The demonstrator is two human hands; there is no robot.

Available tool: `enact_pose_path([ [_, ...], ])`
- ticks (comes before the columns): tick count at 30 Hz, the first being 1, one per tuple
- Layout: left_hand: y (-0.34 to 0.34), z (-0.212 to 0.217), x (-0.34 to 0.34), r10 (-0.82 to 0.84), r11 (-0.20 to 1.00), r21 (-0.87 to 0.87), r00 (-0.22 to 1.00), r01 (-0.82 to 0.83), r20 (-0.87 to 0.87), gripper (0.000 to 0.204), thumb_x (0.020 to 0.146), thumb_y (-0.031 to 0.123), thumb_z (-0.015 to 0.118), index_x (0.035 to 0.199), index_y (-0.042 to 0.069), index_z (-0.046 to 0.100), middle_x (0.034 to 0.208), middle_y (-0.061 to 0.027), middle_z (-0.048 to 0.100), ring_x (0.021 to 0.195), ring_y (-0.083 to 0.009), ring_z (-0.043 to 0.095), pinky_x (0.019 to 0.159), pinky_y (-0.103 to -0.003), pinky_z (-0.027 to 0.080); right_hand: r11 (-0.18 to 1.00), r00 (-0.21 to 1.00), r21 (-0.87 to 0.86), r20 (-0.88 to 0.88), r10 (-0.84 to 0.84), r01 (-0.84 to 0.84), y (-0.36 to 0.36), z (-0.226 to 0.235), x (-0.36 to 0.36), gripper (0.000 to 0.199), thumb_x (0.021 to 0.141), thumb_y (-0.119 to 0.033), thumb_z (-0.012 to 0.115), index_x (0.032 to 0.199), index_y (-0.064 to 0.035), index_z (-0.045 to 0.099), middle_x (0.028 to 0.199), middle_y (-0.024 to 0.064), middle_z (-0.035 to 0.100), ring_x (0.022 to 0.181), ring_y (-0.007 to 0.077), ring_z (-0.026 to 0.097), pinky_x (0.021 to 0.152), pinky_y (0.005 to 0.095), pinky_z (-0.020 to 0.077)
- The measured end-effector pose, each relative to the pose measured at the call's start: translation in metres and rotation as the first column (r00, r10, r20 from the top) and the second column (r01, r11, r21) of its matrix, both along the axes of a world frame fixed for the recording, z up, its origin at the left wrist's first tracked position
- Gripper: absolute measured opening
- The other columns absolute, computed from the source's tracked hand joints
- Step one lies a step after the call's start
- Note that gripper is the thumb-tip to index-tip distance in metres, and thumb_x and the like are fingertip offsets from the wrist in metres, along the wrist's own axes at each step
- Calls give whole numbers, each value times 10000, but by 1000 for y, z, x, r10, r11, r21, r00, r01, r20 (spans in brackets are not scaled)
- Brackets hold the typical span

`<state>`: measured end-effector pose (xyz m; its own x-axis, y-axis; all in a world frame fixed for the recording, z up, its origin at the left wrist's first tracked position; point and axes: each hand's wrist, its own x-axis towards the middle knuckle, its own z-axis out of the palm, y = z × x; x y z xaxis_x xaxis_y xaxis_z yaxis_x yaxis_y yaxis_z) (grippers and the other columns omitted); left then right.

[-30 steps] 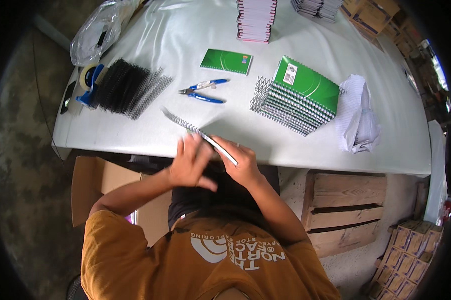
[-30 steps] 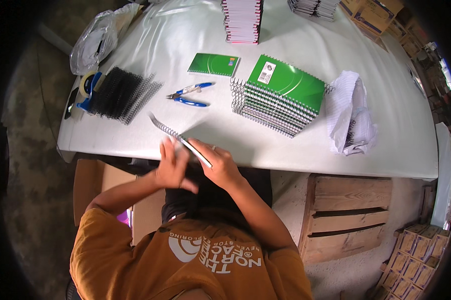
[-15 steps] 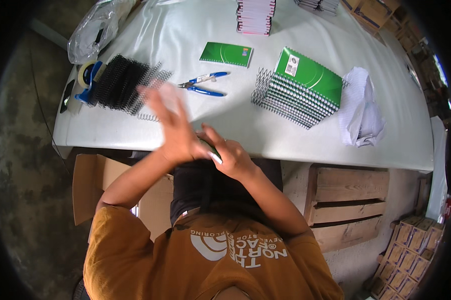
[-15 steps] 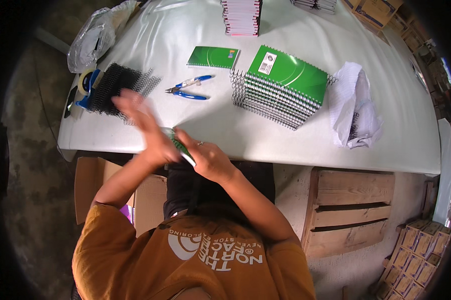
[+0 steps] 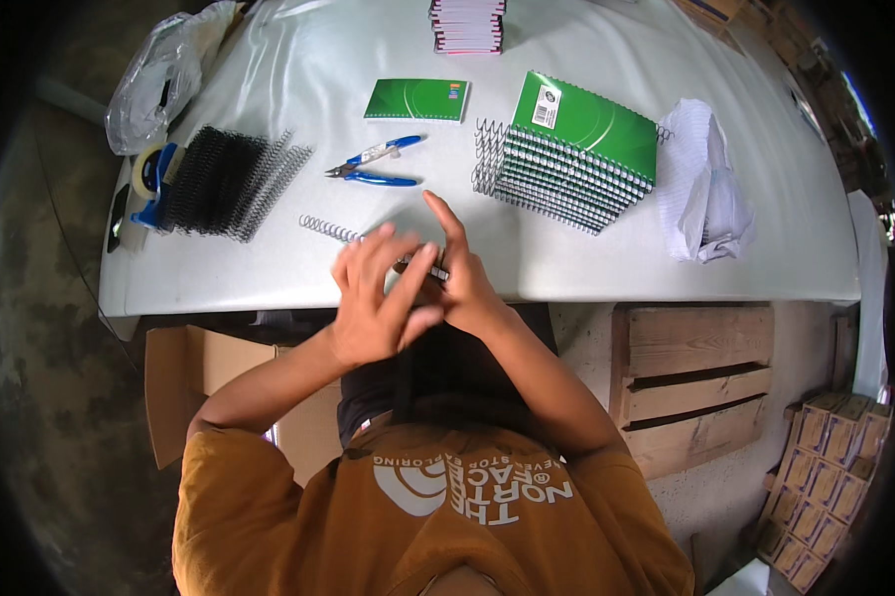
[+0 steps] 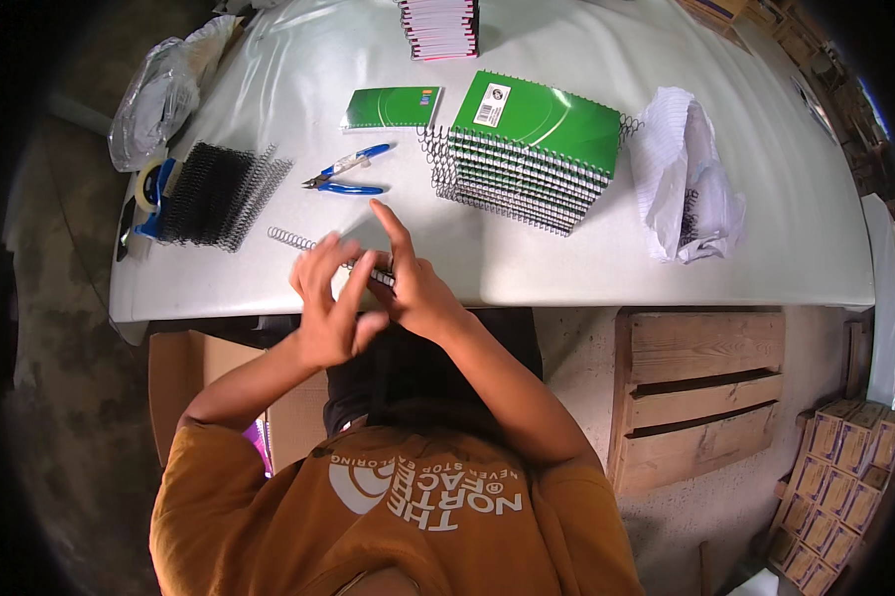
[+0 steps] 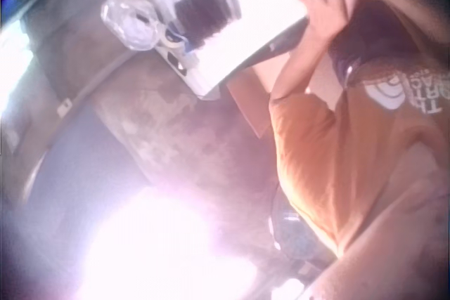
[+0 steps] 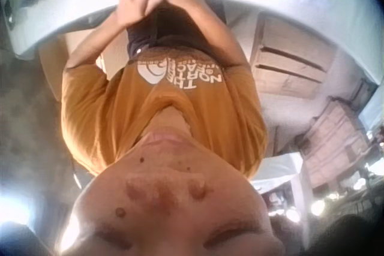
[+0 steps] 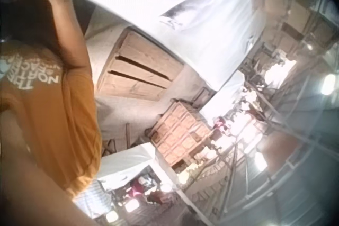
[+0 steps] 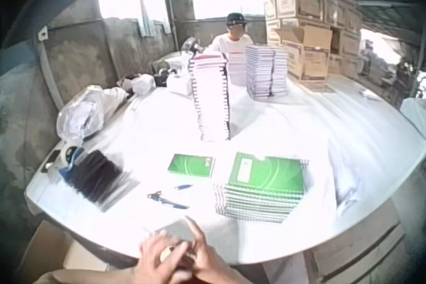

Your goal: The person threads a spiral wire through the pre-punched holes of a notebook cover and pages, kemudian repeats the process for several notebooks, stacking them on the table.

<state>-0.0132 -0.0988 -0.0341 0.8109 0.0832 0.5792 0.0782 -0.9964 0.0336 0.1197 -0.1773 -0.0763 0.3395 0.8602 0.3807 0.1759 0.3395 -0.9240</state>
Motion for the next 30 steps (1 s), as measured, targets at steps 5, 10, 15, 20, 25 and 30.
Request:
enact_pose_path([
  [5,7,39,21,-77,979,-198,991,53,-111,339,723,112,710,1053,128,632,990,10,635,978,-178,572,855,-377,318,999,998,-10,39,-53,53,1,8,3,888,729,36,629,1421,-103,91,922,231,634,891,408,627,731,424,506],
  [10,11,63,25,-53,979,-202,964,-1,-259,237,719,106,711,943,144,646,898,18,645,923,-163,592,881,-385,329,990,997,-123,27,-69,72,1,13,5,810,762,44,598,1414,-93,137,897,237,626,860,402,632,713,395,500],
  [15,19,80,28,-16,989,-142,932,-39,-363,327,666,167,761,965,140,632,929,-6,645,960,-183,589,943,-411,324,982,998,-179,0,-63,62,-8,30,4,724,792,62,563,1402,-75,196,941,248,598,840,356,638,712,370,491],
  [20,3,95,57,220,876,-478,937,-67,271,575,700,226,779,1156,8,503,1204,-178,471,1054,-237,513,972,-390,322,848,904,366,40,-426,383,-19,59,26,528,878,5,532,1348,-9,292,1266,169,467,980,181,536,830,307,434],
  [25,-38,98,123,206,140,-778,751,613,628,317,860,-17,572,1168,-23,498,1077,-80,584,1024,-165,530,902,-311,401,574,595,385,75,-800,723,-26,112,62,439,977,-224,402,1312,52,338,1286,172,433,1155,228,442,996,331,322],
  [30,-13,85,174,-51,981,-179,988,77,148,288,855,156,599,1130,70,597,1136,-117,604,1055,-327,555,925,-426,403,422,456,221,-134,-880,879,-42,77,119,570,990,-363,338,1352,76,327,1345,231,417,1216,300,437,996,352,341],
])
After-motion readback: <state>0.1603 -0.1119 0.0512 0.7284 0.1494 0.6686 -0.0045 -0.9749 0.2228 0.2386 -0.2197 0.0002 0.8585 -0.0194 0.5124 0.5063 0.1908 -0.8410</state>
